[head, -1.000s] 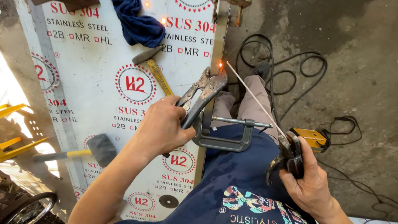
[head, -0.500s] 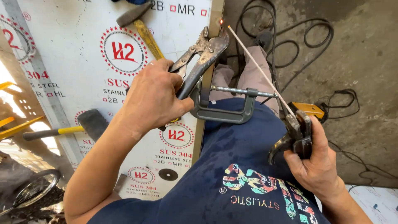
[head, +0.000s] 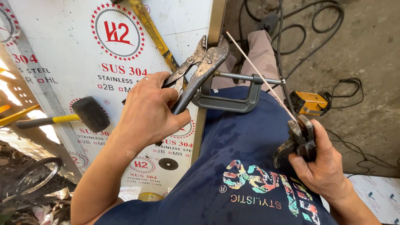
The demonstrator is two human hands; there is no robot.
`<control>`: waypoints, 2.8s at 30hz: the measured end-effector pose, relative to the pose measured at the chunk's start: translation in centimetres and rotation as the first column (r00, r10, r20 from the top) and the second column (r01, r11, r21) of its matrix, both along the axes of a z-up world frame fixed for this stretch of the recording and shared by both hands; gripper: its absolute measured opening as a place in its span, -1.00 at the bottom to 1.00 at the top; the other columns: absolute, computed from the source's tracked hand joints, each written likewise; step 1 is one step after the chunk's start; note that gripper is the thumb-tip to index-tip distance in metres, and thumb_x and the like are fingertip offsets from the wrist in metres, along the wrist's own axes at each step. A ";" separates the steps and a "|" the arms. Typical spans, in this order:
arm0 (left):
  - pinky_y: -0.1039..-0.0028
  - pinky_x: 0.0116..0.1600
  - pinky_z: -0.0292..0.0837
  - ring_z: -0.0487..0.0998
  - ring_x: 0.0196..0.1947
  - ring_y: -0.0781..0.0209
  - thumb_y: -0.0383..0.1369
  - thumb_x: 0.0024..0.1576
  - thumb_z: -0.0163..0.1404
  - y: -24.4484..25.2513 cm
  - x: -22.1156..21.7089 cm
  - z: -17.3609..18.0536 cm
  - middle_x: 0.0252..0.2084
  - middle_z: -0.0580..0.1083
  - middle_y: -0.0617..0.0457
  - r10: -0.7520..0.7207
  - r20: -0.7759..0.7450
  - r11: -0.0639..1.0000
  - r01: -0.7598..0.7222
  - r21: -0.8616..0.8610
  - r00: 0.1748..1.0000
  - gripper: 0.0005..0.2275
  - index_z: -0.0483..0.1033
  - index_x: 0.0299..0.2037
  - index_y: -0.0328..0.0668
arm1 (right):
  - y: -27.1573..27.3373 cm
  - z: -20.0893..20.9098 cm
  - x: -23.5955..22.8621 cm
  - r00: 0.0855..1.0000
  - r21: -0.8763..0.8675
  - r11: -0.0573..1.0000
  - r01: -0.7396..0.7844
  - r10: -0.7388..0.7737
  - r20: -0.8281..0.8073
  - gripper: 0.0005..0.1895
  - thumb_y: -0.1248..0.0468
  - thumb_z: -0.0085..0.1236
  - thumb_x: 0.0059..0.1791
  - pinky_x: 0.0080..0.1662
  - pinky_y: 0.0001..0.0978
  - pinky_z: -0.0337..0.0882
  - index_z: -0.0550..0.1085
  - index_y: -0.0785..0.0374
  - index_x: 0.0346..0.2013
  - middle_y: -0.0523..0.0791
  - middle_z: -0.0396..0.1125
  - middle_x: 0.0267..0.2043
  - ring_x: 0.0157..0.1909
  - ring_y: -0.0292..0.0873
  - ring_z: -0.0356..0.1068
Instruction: The person welds a stainless steel bar clamped to a workbench. They hold the bar with locking pliers and a C-clamp, strike a welding arc with an electrode holder producing bright flashes and sparks, weld along the joint, reposition the clamps and pliers, and continue welding at different points along the frame.
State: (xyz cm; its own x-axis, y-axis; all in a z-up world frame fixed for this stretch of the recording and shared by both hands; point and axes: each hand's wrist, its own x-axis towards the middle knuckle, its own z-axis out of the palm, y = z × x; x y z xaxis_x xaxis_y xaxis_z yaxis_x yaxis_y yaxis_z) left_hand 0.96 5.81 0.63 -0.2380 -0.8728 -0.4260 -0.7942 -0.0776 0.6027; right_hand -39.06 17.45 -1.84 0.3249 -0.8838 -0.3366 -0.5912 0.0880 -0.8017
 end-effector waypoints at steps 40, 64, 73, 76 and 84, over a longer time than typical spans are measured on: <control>0.12 -0.20 0.50 0.53 -0.42 -0.19 -0.39 -0.17 0.15 -0.9 -1.6 0.3 -0.33 0.45 -0.29 -0.032 0.044 0.996 0.028 0.087 0.999 -0.83 0.62 -0.50 -0.42 | -1.4 -0.4 1.4 0.999 0.070 0.997 -0.016 0.019 -0.040 -0.07 0.43 0.24 -0.17 -0.17 -0.34 0.49 0.03 0.35 0.44 -0.01 0.49 -0.12 -0.27 -0.15 0.52; 0.09 -0.17 0.51 0.55 -0.39 -0.27 -0.37 -0.16 0.15 -0.6 -1.5 0.1 -0.26 0.48 -0.33 -0.036 0.043 0.997 0.033 0.068 0.998 -0.81 0.62 -0.49 -0.43 | -0.7 -0.5 0.5 1.000 -0.017 1.000 0.013 -0.012 0.012 -0.12 0.41 0.23 -0.12 -0.08 -0.38 0.47 0.05 0.39 0.44 -0.02 0.44 0.01 -0.18 -0.20 0.47; 0.10 -0.17 0.50 0.54 -0.39 -0.24 -0.37 -0.16 0.15 -0.6 -1.5 0.3 -0.29 0.47 -0.31 -0.032 0.065 0.996 0.027 0.085 0.997 -0.82 0.61 -0.51 -0.43 | -0.3 -0.7 0.4 1.000 -0.012 1.000 0.025 -0.024 0.020 -0.11 0.42 0.22 -0.12 -0.09 -0.41 0.46 0.04 0.38 0.45 -0.04 0.44 0.00 -0.20 -0.24 0.45; 0.09 -0.17 0.49 0.53 -0.37 -0.23 -0.36 -0.15 0.15 -0.7 -1.4 0.3 -0.30 0.46 -0.30 -0.027 0.028 0.997 0.024 0.074 0.999 -0.81 0.61 -0.52 -0.42 | -0.7 -0.6 0.7 0.999 -0.041 0.999 0.013 -0.011 0.050 -0.11 0.42 0.20 -0.11 -0.03 -0.40 0.46 0.02 0.38 0.45 0.01 0.42 0.09 -0.13 -0.21 0.46; 0.11 -0.10 0.46 0.53 -0.18 -0.27 -0.32 -0.24 0.22 0.2 0.3 0.2 -0.07 0.48 -0.39 -0.083 0.035 0.990 0.086 -0.109 0.996 -0.82 0.61 -0.59 -0.31 | -0.8 -0.7 0.4 0.999 -0.066 0.997 0.041 -0.040 0.015 -0.08 0.43 0.23 -0.12 -0.03 -0.39 0.46 0.01 0.36 0.47 0.01 0.42 0.07 -0.10 -0.19 0.47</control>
State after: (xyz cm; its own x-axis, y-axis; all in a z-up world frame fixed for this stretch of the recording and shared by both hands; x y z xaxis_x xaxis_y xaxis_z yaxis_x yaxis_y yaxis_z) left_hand 1.24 6.00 0.87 -0.3017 -0.8922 -0.3360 -0.8128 0.0565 0.5798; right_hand -38.62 16.69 -2.56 0.2929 -0.9165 -0.2724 -0.5771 0.0577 -0.8146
